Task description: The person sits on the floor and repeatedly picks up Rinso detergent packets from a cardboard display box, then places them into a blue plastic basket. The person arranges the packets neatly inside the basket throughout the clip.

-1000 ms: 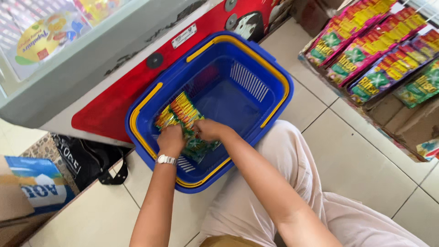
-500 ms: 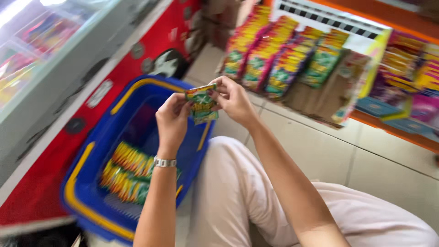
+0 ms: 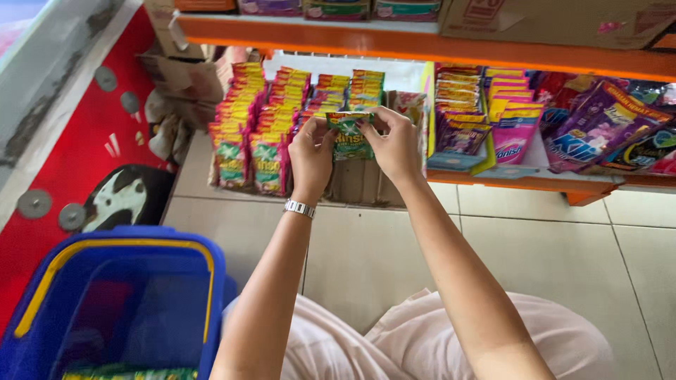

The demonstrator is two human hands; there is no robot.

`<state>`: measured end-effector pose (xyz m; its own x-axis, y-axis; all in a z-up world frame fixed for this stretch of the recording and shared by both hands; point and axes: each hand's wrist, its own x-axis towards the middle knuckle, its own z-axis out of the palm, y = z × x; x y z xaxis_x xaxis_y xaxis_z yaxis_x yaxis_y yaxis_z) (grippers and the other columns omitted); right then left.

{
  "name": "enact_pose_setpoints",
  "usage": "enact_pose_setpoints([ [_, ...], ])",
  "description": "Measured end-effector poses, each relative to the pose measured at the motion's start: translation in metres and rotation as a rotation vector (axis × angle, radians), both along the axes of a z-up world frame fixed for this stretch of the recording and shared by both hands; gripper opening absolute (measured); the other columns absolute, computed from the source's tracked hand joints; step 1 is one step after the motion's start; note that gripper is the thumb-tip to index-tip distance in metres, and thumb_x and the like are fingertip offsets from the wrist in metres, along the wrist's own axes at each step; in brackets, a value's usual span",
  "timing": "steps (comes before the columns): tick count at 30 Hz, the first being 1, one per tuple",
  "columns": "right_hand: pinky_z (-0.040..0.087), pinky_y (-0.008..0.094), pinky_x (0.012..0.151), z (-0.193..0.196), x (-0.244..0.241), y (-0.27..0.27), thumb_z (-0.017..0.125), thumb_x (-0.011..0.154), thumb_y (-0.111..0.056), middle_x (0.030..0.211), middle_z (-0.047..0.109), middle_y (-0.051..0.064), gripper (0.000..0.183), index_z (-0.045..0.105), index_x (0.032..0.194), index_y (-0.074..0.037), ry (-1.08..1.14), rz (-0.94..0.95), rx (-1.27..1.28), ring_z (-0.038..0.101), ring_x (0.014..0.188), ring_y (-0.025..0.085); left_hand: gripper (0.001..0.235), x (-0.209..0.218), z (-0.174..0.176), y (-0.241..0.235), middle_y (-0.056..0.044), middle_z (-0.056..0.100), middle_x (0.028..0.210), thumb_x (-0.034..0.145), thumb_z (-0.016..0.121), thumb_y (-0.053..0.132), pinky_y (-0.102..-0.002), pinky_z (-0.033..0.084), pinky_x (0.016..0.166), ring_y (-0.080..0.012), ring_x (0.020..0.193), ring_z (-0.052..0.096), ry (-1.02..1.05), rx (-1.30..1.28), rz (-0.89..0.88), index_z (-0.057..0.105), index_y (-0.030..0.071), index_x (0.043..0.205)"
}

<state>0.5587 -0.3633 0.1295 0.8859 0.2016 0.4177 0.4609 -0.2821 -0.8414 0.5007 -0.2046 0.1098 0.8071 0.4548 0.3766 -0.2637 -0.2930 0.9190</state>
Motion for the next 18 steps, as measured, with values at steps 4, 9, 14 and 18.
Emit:
enact_pose_setpoints([
  [4, 0.060, 0.045, 0.082, -0.017, 0.021, -0.011, 0.077, 0.093, -0.018, 0.091, 0.079, 0.002, 0.014, 0.075, 0.106, -0.024, 0.006, -0.145, -0.127, 0.076, 0.095, 0.025, 0.003, 0.046, -0.027, -0.008, -0.009, 0.076, 0.088, 0.099, 0.069, 0.009, -0.038, 0.064, 0.074, -0.0233, 0.085, 0.076, 0.075, 0.102, -0.028, 0.070, 0.009, 0.102],
  [9, 0.060, 0.043, 0.080, -0.041, 0.039, -0.014, 0.071, 0.097, -0.007, 0.090, 0.078, 0.007, 0.016, 0.076, 0.107, -0.018, 0.004, -0.144, -0.134, 0.077, 0.085, 0.027, 0.004, 0.074, -0.050, -0.007, -0.006, 0.076, 0.089, 0.100, 0.069, 0.011, -0.039, 0.064, 0.073, -0.0227, 0.085, 0.077, 0.134, 0.221, -0.026, 0.068, 0.011, 0.104],
  [14, 0.060, 0.043, 0.072, -0.056, 0.050, -0.010, 0.071, 0.095, -0.004, 0.087, 0.078, 0.010, 0.017, 0.076, 0.108, -0.014, -0.010, -0.148, -0.221, 0.077, 0.082, 0.030, 0.010, 0.086, -0.065, 0.002, -0.015, 0.076, 0.093, 0.100, 0.065, 0.005, -0.044, 0.062, 0.072, -0.0326, 0.084, 0.076, 0.154, 0.402, -0.009, 0.065, 0.006, 0.110],
  [18, 0.059, 0.041, 0.072, -0.071, 0.066, 0.002, 0.069, 0.094, 0.000, 0.087, 0.077, 0.015, 0.018, 0.072, 0.110, -0.007, -0.020, -0.133, -0.193, 0.076, 0.078, 0.034, 0.027, 0.071, -0.039, -0.013, -0.024, 0.073, 0.104, 0.098, 0.062, -0.006, -0.049, 0.062, 0.078, -0.0376, 0.090, 0.074, 0.156, 0.441, 0.018, 0.054, 0.004, 0.122],
])
